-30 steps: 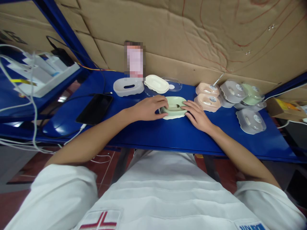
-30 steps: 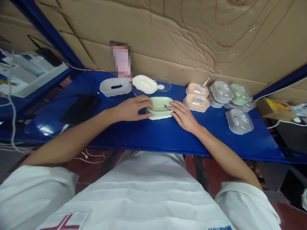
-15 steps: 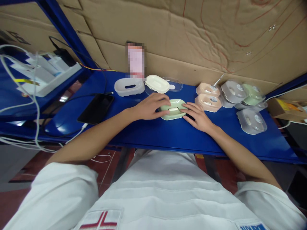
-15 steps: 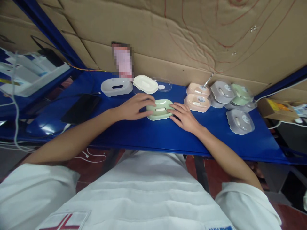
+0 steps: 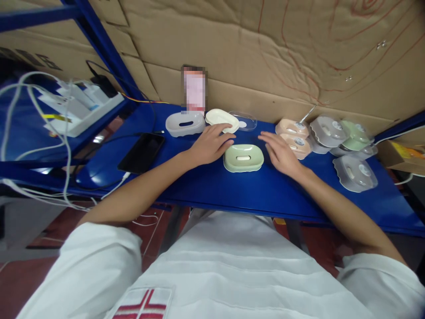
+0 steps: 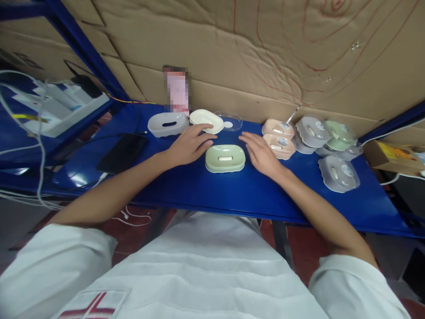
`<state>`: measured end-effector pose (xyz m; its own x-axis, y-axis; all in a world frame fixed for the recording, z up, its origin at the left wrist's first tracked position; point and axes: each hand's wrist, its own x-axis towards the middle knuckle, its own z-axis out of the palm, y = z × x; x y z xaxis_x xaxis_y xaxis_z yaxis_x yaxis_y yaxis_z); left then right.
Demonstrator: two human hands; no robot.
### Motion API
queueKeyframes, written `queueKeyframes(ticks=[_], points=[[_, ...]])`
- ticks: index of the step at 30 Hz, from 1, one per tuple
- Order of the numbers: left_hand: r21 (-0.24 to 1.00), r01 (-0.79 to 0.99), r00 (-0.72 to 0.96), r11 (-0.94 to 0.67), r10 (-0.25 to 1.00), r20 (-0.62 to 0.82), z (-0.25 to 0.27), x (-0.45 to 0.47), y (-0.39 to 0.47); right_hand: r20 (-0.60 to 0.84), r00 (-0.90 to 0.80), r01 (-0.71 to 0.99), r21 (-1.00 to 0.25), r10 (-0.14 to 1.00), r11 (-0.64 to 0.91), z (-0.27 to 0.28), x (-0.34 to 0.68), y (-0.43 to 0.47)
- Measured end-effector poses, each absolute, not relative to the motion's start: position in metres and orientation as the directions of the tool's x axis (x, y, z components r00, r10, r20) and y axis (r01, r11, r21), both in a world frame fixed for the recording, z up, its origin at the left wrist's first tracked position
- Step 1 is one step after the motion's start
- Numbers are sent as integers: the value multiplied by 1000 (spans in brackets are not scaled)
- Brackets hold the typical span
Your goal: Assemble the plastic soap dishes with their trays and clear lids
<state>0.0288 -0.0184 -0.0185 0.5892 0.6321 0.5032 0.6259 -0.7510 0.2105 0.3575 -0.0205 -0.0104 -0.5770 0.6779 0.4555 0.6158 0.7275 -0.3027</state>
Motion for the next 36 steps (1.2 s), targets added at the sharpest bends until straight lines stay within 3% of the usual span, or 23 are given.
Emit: queueKeyframes(ticks=[4,8,10,13,15,17,19,22,25,30,33,36], points=[[210,480,740,-852,522,425,-11,36,-32,356,-623,674,-209,696,709,1,334,50],[168,441,806,-882,471,359,-12,41,-38,165,-585,796,-70,794,601,5,315,94],[205,422,808,-883,468,357,-12,40,-38,134,-557,818,-86,820,569,10,319,91],[301,423,803,-855,507,314,-10,36,-37,242,-527,764,-285,815,579,21,346,61],[365,436,790,-822,544,281,-10,35,-38,375,-437,649,-498,817,576,28,368,33],[385,433,767,-815,557,318,-11,36,-39,421,-292,467,-721,859,512,30,386,8],[343,418,738,-842,534,413,-13,39,-41,329,-221,274,-883,918,382,26,394,-10],[238,418,727,-877,480,491,-15,45,-42,168,-266,179,-959,949,220,9,386,-20],[200,428,755,-882,470,457,-17,46,-40,211,-240,307,-909,948,280,-9,367,-22],[224,436,749,-872,489,448,-19,43,-35,439,-257,596,-630,861,499,-21,350,-32],[195,457,739,-868,493,460,-21,42,-34,472,-355,621,-526,806,582,-21,350,-38],[134,479,739,-867,481,471,-22,42,-34,419,-562,576,-419,713,702,-22,349,-40]])
